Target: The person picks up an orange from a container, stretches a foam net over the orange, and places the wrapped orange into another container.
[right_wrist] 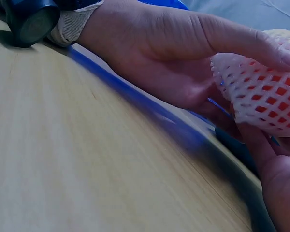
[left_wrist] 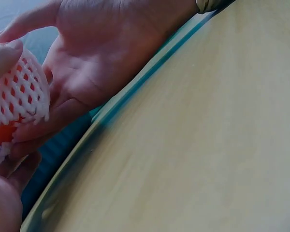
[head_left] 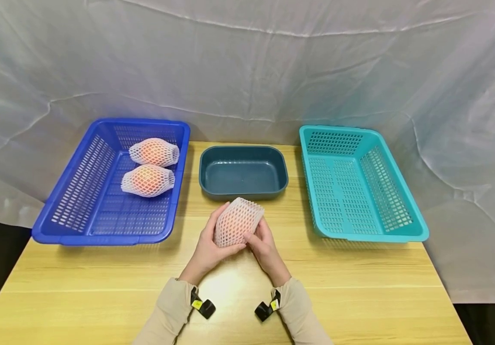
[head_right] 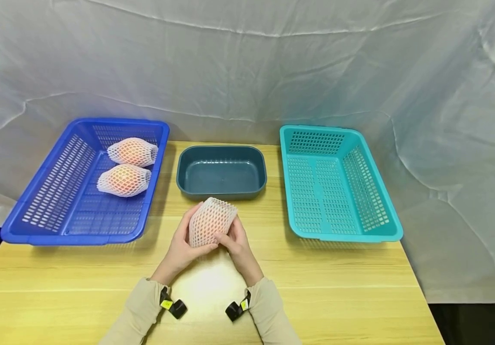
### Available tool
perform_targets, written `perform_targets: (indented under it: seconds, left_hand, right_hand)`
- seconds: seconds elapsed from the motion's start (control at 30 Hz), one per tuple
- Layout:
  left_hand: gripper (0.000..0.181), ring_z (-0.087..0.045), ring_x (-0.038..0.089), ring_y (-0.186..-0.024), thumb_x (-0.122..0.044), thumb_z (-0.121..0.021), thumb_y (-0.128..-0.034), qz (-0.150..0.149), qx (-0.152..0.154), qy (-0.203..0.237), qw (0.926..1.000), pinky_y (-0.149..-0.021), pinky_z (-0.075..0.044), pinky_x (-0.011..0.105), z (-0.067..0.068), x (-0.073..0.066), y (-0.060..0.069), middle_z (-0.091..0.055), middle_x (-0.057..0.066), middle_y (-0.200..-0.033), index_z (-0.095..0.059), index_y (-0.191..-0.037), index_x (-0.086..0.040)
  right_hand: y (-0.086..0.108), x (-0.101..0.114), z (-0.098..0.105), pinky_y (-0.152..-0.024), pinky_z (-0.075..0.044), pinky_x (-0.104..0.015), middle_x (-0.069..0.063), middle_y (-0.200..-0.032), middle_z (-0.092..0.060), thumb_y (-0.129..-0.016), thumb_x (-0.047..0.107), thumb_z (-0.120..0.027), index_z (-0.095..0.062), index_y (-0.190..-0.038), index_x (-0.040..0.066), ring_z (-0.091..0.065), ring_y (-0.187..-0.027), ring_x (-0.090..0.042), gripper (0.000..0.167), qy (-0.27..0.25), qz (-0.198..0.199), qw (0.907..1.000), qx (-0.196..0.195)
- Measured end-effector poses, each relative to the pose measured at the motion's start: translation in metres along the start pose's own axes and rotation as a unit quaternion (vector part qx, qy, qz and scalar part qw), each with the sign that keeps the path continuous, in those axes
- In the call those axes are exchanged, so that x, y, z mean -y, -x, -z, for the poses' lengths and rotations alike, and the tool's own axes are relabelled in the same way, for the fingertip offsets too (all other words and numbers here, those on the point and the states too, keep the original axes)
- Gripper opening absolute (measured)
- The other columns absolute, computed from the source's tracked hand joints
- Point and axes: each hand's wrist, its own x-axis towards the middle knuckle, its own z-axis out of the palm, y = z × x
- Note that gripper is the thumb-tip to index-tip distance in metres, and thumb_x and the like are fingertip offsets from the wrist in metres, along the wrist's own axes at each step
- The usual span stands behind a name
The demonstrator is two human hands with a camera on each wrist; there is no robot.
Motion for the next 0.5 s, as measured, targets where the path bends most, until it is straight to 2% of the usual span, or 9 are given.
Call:
perform_targets:
  seconds: [0.1, 0.17, 0.3, 0.4, 0.5]
  left_hand:
    - [0.098, -0.041, 0.020, -0.138, 0.007, -0.086, -0.0687, -0.004, 0.007, 0.005, 1.0000, -0.113, -0.031, 0.026, 0.000, 0.001, -0.001, -0.041, 0.012, -0.154, -0.036, -0.153, -0.006]
    - [0.098, -0.038, 0.021, -0.140, 0.009, -0.084, -0.0694, -0.024, 0.014, 0.013, 0.9995, -0.114, -0.029, 0.025, 0.001, 0.006, -0.001, -0.038, 0.014, -0.155, -0.034, -0.153, -0.004]
    - [0.108, -0.031, 0.023, -0.144, 0.015, -0.083, -0.0673, -0.059, 0.021, 0.035, 0.9975, -0.116, -0.024, 0.024, 0.000, 0.024, -0.003, -0.031, 0.020, -0.157, -0.023, -0.156, -0.002]
    - [0.117, -0.032, 0.023, -0.143, 0.015, -0.084, -0.0664, -0.065, 0.023, 0.071, 0.9951, -0.116, -0.025, 0.024, -0.001, 0.037, -0.004, -0.026, 0.025, -0.158, -0.012, -0.157, -0.003]
    - [0.116, -0.037, 0.022, -0.139, 0.010, -0.085, -0.0684, -0.065, 0.028, 0.107, 0.9917, -0.114, -0.030, 0.027, -0.001, 0.040, -0.003, -0.024, 0.027, -0.157, -0.010, -0.157, -0.002]
  right_hand:
    - [0.001, 0.001, -0.001, -0.108, -0.041, -0.038, -0.027, -0.149, -0.032, -0.091, 0.012, -0.058, -0.015, -0.152, -0.003, -0.046, -0.132, -0.024, 0.077, -0.012, -0.013, 0.9998, 0.003]
    - [0.001, 0.001, -0.001, -0.108, -0.041, -0.036, -0.026, -0.148, -0.033, -0.090, 0.013, -0.062, -0.016, -0.152, -0.004, -0.046, -0.131, -0.023, 0.079, -0.008, -0.021, 0.9997, 0.000]
    - [0.002, 0.000, 0.000, -0.108, -0.041, -0.035, -0.022, -0.147, -0.035, -0.088, 0.011, -0.066, -0.016, -0.152, -0.003, -0.045, -0.131, -0.022, 0.082, -0.010, -0.026, 0.9995, -0.012]
    - [0.001, 0.000, 0.001, -0.105, -0.044, -0.035, -0.017, -0.141, -0.040, -0.089, 0.010, -0.064, -0.020, -0.150, 0.001, -0.049, -0.127, -0.021, 0.076, -0.042, -0.027, 0.9983, -0.029]
    - [0.001, 0.001, 0.003, -0.102, -0.046, -0.033, -0.010, -0.135, -0.045, -0.090, 0.011, -0.060, -0.026, -0.145, 0.005, -0.052, -0.121, -0.018, 0.065, -0.094, -0.023, 0.9945, -0.041]
